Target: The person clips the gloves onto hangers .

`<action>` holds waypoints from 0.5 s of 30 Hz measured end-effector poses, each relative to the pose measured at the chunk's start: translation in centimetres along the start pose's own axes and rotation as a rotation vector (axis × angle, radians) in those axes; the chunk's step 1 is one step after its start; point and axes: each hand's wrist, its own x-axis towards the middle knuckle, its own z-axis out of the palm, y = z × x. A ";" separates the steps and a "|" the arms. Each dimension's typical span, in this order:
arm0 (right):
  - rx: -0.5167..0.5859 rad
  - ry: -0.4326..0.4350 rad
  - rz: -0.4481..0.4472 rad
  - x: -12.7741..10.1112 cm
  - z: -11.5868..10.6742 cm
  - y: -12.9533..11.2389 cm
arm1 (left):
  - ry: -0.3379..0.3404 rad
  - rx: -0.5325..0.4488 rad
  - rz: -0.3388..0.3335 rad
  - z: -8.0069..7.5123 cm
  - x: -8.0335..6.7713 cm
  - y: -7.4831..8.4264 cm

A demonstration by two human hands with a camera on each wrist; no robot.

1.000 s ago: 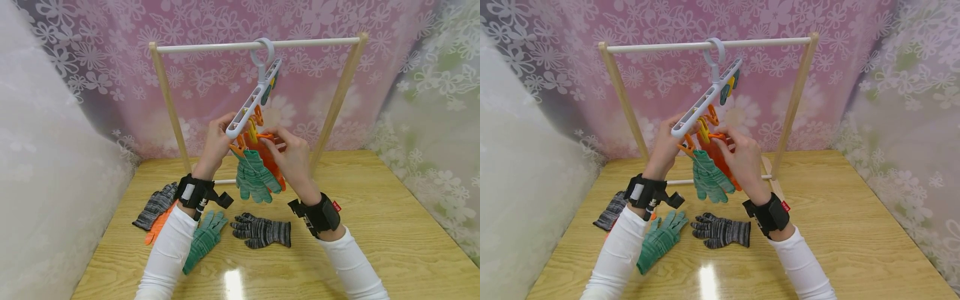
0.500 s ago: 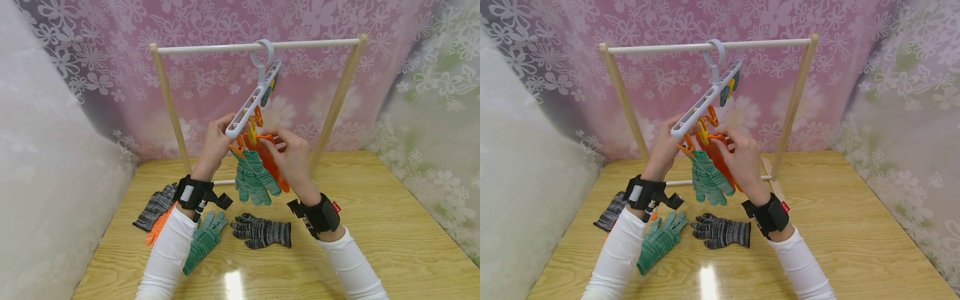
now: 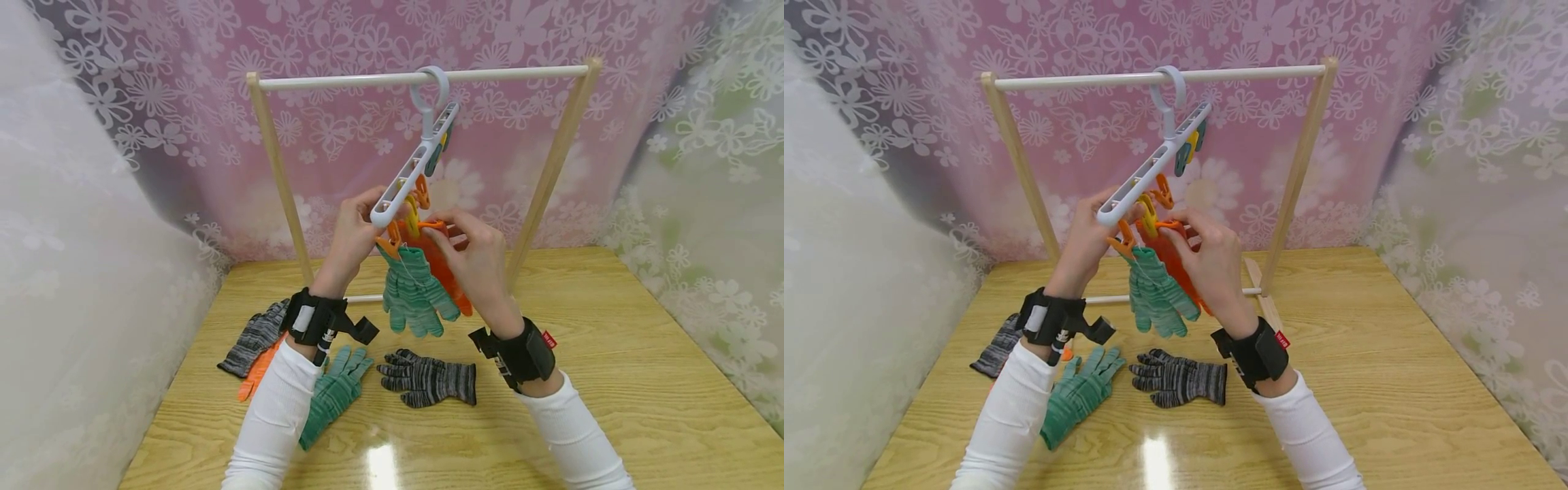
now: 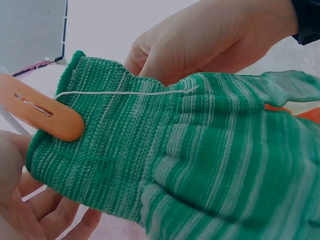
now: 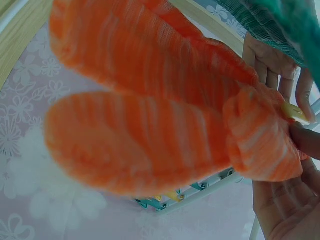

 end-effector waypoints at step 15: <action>0.025 -0.007 -0.007 -0.2 0.2 0.1 | -0.089 -0.007 -0.113 -0.7 -0.7 -0.2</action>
